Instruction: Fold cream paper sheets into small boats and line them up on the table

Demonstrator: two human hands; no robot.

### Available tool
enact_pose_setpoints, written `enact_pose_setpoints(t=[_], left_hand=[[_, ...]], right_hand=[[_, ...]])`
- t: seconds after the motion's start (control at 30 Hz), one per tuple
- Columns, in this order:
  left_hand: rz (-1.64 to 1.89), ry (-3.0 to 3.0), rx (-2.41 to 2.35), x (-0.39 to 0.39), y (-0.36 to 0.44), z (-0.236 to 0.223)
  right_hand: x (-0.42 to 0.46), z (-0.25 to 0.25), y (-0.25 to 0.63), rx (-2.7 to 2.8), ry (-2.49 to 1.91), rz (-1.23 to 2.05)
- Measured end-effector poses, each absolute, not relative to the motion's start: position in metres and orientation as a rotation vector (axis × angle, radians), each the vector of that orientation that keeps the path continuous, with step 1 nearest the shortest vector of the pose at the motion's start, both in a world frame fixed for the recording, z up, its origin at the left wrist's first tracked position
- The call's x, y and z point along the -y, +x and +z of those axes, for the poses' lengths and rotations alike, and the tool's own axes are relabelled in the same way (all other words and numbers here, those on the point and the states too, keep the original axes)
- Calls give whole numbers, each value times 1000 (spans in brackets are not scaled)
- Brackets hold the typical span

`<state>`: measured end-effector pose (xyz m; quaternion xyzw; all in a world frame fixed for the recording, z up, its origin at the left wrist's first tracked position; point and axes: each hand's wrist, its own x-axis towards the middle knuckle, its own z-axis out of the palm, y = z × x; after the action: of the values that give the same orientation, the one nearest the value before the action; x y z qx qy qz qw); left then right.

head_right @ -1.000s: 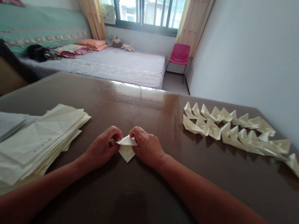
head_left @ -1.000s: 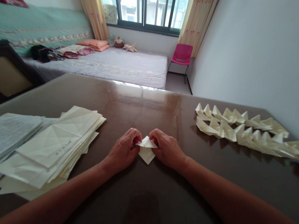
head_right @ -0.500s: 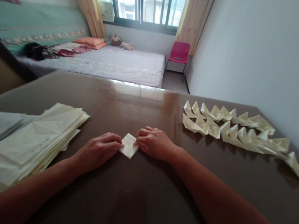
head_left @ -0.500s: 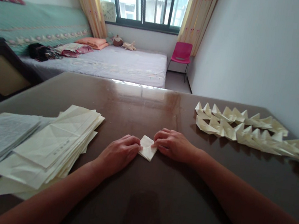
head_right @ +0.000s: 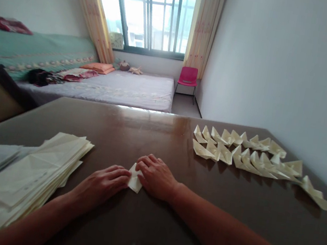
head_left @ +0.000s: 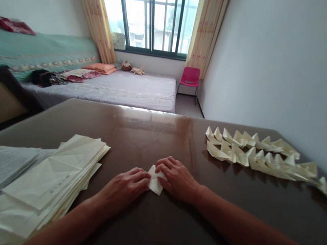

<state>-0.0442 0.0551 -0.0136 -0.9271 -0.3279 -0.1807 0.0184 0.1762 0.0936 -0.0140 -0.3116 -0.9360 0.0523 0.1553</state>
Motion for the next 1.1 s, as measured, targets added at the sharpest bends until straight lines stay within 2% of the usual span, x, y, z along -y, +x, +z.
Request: enact_pose_setpoints(t=[0.2,0.53,0.83,1.1], left_hand=[[-494,-2783,959,-57,-43,-17],[-507,-2661,1005,-59,-39,-24],[-485,-2633,1009,-62,-38,-28],[-474,-2755,1028,-61,-27,-10]], right_hand=[[-95,-24,179,2691,-822,240],[-94,-25,176,2680,-865,194],[-91,-27,169,2750,-1042,209],[-87,-35,162,2686,-1159,233]])
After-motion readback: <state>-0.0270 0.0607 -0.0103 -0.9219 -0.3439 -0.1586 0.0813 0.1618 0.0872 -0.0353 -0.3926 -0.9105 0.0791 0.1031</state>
